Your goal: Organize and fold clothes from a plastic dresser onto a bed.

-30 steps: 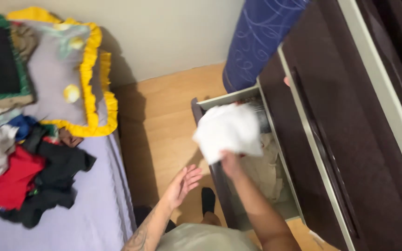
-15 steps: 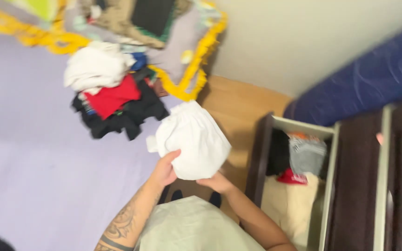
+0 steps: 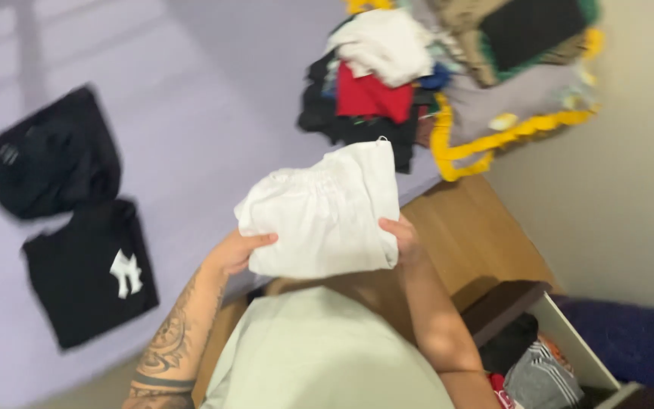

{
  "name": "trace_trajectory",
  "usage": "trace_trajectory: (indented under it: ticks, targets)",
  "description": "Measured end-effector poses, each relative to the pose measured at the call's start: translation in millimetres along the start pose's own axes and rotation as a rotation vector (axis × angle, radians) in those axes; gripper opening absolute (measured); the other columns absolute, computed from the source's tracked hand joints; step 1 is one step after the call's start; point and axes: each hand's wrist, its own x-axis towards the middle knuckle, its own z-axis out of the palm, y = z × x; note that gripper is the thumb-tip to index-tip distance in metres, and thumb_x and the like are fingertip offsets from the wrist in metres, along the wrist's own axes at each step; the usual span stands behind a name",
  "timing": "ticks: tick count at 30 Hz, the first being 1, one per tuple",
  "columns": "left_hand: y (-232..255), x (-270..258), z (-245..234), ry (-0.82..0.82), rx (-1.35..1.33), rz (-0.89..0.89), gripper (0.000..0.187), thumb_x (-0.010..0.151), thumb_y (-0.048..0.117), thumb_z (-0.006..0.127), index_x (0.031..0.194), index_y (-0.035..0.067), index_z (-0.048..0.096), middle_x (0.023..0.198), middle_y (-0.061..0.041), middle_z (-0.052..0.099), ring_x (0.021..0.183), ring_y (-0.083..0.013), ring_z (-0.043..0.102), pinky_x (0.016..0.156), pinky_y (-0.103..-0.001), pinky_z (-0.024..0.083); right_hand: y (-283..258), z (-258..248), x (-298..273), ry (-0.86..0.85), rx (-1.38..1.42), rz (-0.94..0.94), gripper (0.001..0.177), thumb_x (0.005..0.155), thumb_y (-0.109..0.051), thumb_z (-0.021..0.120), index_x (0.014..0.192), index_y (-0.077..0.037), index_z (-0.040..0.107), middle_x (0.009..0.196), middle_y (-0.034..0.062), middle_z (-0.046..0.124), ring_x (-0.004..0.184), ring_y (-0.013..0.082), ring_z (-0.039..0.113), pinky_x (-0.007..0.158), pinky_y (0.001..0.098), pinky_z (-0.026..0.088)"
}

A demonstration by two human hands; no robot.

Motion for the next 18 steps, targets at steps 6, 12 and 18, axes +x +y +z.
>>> trace_trajectory:
  ticks: [6,12,18]
  targets:
    - [6,-75,-45,0.277,-0.033,0.328,0.069,0.089,0.017,0.070,0.151,0.004,0.041,0.145,-0.013,0.057,0.132,-0.0252,0.056,0.109,-0.041,0.048,37,71,46,-0.058,-0.336,0.066,0.073,0.090,-0.008,0.067,0.155,-0.001,0.036,0.144,0.0179,0.056,0.129,0.0283,0.060,0.106,0.0438,0.050]
    - [-28,-110,-180,0.597,-0.051,0.347,0.066,0.104,0.028,0.064,0.155,0.000,0.035,0.149,-0.015,0.054,0.137,-0.0231,0.053,0.112,-0.037,0.044,133,139,108,0.030,-0.511,0.217,0.068,0.086,-0.001,0.070,0.148,-0.002,0.043,0.137,0.0165,0.061,0.122,0.0281,0.063,0.100,0.0428,0.056]
    - [13,-174,-258,0.719,0.128,0.373,0.059,0.098,0.012,0.060,0.154,0.007,0.045,0.142,-0.012,0.059,0.127,-0.0218,0.056,0.106,-0.035,0.045,254,181,174,0.187,-0.603,0.285,0.063,0.081,0.007,0.067,0.140,-0.003,0.048,0.129,0.0174,0.065,0.113,0.0279,0.068,0.094,0.0413,0.059]
